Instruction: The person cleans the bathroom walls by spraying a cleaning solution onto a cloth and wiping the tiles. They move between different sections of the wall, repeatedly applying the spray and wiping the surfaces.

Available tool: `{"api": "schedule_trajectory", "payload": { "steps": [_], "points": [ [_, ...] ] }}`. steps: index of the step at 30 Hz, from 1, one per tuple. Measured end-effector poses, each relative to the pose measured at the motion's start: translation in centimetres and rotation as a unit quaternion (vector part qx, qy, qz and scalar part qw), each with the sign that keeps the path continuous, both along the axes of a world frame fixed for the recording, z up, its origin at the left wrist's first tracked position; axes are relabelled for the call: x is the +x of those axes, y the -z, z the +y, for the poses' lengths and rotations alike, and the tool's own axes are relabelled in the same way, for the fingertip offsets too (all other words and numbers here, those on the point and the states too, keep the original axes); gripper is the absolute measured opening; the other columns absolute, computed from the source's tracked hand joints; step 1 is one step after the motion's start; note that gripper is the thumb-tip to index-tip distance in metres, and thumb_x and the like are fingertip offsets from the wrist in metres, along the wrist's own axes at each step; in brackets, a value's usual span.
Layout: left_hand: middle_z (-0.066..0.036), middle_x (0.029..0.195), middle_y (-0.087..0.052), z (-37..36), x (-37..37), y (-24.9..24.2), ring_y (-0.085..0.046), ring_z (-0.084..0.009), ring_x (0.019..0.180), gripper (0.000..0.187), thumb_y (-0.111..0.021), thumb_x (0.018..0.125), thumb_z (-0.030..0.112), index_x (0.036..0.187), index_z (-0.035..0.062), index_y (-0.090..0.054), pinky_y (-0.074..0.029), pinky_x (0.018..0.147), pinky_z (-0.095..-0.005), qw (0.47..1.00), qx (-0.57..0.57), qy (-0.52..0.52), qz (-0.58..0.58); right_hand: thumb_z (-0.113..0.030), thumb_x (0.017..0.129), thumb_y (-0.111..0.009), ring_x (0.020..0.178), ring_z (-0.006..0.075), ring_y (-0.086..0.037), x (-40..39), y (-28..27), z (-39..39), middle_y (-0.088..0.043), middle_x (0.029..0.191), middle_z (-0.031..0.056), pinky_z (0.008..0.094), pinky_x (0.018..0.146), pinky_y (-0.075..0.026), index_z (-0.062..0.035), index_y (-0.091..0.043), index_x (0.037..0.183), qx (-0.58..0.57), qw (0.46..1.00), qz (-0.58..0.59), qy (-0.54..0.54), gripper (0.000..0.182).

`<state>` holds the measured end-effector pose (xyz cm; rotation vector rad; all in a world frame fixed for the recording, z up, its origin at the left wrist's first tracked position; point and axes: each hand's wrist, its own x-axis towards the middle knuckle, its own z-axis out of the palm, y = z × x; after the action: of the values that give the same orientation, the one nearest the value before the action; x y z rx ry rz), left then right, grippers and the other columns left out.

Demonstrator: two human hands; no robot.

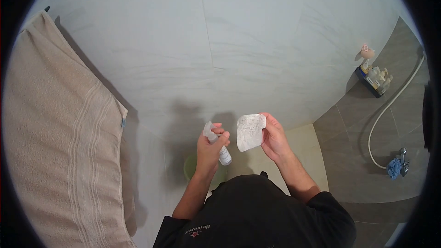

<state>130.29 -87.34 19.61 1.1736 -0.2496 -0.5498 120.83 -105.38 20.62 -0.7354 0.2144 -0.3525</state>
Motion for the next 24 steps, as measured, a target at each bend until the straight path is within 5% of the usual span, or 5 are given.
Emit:
{"api": "schedule_trajectory", "payload": {
  "steps": [8,11,16,24],
  "points": [
    [-0.006,0.100,-0.062,-1.8,0.5,1.5,-0.062,-0.0150,0.088,0.045,-0.076,0.089,0.019,0.123,0.0009,-0.052,-0.050,0.072,-0.0303,0.989,-0.084,0.073,0.100,-0.016,0.103,-0.050,0.092,0.0145,-0.068,-0.2,1.1,-0.9,-0.068,0.103,0.0066,0.0305,0.080,-0.057,-0.0035,-0.059,0.110,-0.016,0.997,-0.001,-0.074,0.017],
    [-0.005,0.100,-0.061,-1.8,0.3,1.1,-0.060,-0.0137,0.087,0.046,-0.077,0.086,0.014,0.123,0.0011,-0.052,-0.049,0.071,-0.0300,0.982,-0.089,0.114,0.124,-0.015,0.103,-0.049,0.091,0.0139,-0.068,-0.2,0.1,-1.1,-0.068,0.102,0.0069,0.0294,0.080,-0.056,-0.0024,-0.058,0.110,-0.036,0.997,0.016,-0.066,0.017],
    [-0.003,0.097,-0.063,-2.1,-0.1,0.1,-0.060,-0.0124,0.082,0.043,-0.072,0.083,0.000,0.121,0.0023,-0.052,-0.049,0.067,-0.0297,0.998,-0.018,0.055,0.008,-0.013,0.101,-0.047,0.091,0.0146,-0.068,-0.9,1.2,-2.8,-0.067,0.102,0.0078,0.0293,0.080,-0.056,-0.0015,-0.057,0.110,-0.019,0.997,0.021,-0.073,0.018],
    [-0.001,0.095,-0.059,-2.1,-0.8,-1.3,-0.062,-0.0122,0.082,0.042,-0.073,0.082,-0.004,0.118,0.0017,-0.052,-0.051,0.069,-0.0282,0.999,-0.029,0.018,-0.015,-0.025,0.100,-0.049,0.117,0.0317,-0.062,-1.0,2.6,-1.8,-0.063,0.124,0.0194,0.0463,0.101,-0.050,0.0020,-0.054,0.127,0.132,0.986,-0.016,-0.104,0.039]
  ]
}}
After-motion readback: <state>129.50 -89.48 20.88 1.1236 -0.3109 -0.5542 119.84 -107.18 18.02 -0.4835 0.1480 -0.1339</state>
